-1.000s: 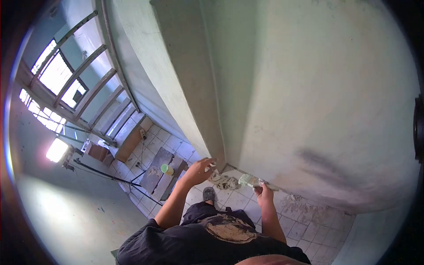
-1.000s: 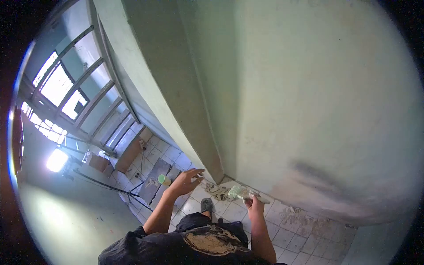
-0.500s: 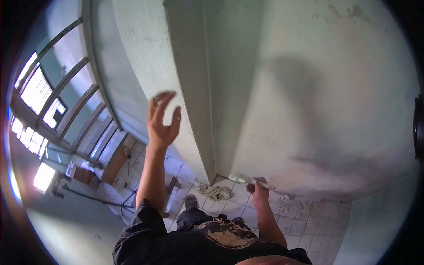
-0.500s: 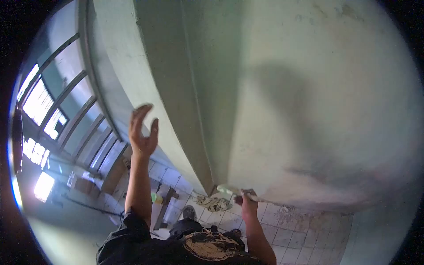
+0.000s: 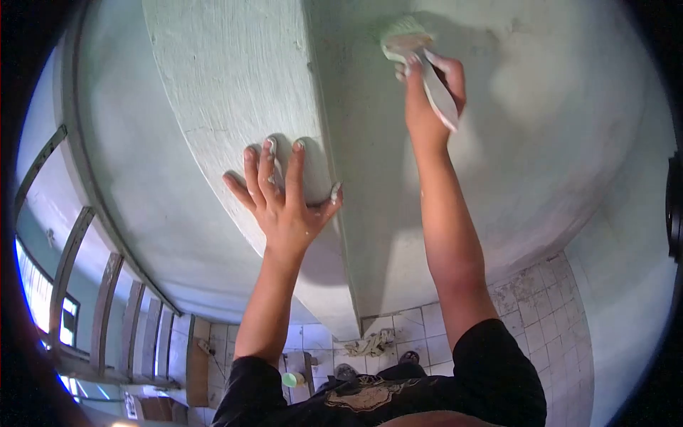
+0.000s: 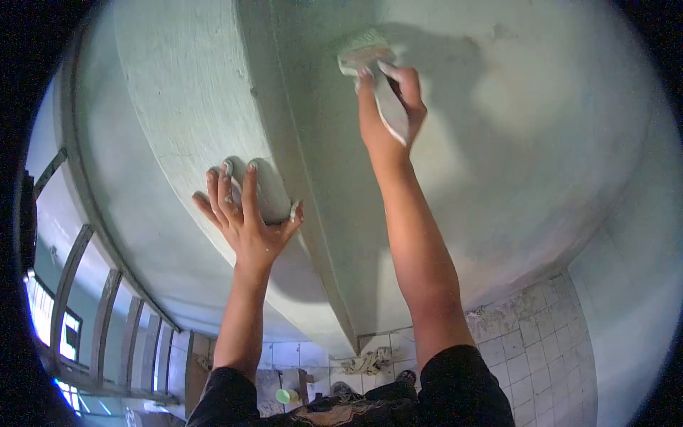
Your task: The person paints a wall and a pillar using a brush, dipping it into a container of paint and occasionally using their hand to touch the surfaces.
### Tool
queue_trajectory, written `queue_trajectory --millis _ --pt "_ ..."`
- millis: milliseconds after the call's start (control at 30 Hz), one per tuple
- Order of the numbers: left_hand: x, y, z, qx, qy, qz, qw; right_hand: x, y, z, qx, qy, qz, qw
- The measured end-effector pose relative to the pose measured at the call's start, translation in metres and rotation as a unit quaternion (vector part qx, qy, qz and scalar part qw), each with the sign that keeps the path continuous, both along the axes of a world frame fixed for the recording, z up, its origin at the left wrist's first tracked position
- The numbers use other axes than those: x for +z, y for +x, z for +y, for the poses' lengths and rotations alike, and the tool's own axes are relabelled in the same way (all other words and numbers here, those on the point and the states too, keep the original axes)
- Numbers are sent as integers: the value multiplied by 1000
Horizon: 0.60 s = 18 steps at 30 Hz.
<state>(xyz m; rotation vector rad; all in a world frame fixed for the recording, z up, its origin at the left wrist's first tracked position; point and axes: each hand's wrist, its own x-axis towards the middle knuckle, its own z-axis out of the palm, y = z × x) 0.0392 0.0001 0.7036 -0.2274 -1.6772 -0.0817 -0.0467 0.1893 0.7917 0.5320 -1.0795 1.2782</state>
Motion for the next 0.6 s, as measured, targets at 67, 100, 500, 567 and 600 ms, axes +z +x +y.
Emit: queue_trajectory --millis 67,100,500,567,600 --pt "2 0 1 -10 11 -5 1000 6 -23 -2 -43 45 -6 998" --pt "2 -1 2 -11 12 -1 1000 -5 -25 -2 -48 49 -6 998" --pt "1 -3 2 -2 -1 5 1000 -252 37 3 150 -123 -390 900" --pt "1 -3 3 -4 -3 0 1000 -235 -5 11 -81 -63 -400 911" --pt "0 -3 2 -10 0 6 1000 -199 -14 10 -69 -70 -366 925"
